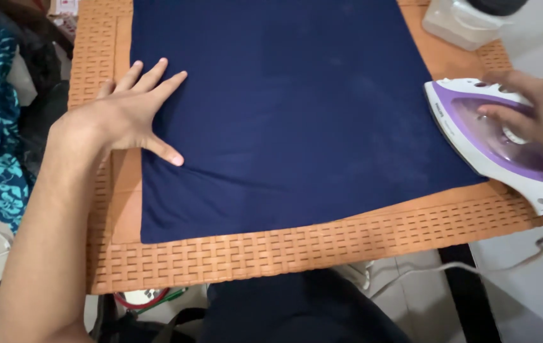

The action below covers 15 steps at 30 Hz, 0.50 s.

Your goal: Ironing a blue t-shirt on a small table using an electric iron

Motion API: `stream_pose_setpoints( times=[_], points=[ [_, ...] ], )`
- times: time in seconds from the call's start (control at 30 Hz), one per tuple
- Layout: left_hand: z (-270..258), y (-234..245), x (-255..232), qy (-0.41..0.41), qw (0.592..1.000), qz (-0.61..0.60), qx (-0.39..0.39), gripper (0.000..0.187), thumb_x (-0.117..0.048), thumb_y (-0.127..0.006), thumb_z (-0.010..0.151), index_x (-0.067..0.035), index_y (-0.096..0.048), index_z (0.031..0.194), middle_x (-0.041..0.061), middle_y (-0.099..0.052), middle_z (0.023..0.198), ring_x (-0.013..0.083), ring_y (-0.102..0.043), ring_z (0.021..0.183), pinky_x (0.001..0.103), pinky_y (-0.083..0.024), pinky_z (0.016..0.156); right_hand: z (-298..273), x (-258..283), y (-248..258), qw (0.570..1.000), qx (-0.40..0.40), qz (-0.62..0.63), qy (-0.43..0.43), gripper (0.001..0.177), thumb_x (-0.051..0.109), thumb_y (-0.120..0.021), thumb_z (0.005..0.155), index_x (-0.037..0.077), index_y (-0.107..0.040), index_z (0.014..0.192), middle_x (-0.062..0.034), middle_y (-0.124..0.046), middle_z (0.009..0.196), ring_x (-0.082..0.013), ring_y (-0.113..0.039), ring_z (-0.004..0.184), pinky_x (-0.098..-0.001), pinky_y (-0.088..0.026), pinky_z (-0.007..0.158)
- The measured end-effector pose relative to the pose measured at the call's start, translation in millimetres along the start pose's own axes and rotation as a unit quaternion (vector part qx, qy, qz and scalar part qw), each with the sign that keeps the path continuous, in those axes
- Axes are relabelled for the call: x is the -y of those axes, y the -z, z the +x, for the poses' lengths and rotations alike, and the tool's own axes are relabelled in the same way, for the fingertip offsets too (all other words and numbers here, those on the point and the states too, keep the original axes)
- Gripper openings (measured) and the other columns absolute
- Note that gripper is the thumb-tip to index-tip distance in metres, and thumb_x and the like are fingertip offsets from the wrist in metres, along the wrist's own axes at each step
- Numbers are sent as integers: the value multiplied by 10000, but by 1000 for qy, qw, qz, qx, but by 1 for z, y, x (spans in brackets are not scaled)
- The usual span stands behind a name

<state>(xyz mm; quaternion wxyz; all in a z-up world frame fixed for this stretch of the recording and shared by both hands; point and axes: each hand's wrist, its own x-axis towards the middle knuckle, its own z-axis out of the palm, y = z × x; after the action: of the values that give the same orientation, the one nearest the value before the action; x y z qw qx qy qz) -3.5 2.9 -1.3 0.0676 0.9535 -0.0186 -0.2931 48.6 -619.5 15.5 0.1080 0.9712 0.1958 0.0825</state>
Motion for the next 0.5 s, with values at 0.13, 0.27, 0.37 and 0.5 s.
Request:
stream_pose_setpoints(
  times=[0.13, 0.27, 0.37, 0.5],
  points=[
    [5, -1, 3, -1, 1000, 9, -6, 1572, -509, -1028, 521, -429, 75, 1638, -106, 214, 1745, 218, 232, 1600, 557, 32, 1267, -11, -33, -6, 994, 40, 86, -47, 576, 437, -733, 982, 205, -671, 1506, -105, -795, 1013, -268, -728, 711, -354, -547, 735],
    [-2, 7, -8, 27, 1000, 1, 16, 1541, -447, -1032, 586, -463, 101, 1631, -154, 250, 1739, 174, 260, 1600, 544, 31, 1280, -21, -76, -31, 990, 12, 124, -66, 571, 410, -733, 1015, 115, -679, 1501, -151, -788, 1092, -304, -737, 843, -394, -534, 866],
    [-1, 7, -8, 29, 999, 15, 16, 1569, -504, -1031, 548, -457, 103, 1632, -142, 242, 1742, 194, 237, 1606, 565, 14, 1276, -23, -126, -83, 973, -15, 210, -91, 580, 303, -779, 1011, -14, -665, 1484, -270, -706, 1279, -405, -675, 1039, -475, -480, 954],
    [-3, 10, -13, 40, 999, 20, 26, 1551, -489, -1029, 582, -435, 108, 1636, -143, 245, 1743, 183, 225, 1609, 555, -15, 1283, -18, -225, -208, 891, -106, 427, -115, 506, 48, -740, 1094, 28, -501, 1539, -207, -560, 1269, -247, -586, 916, -330, -463, 787]
  ],
)
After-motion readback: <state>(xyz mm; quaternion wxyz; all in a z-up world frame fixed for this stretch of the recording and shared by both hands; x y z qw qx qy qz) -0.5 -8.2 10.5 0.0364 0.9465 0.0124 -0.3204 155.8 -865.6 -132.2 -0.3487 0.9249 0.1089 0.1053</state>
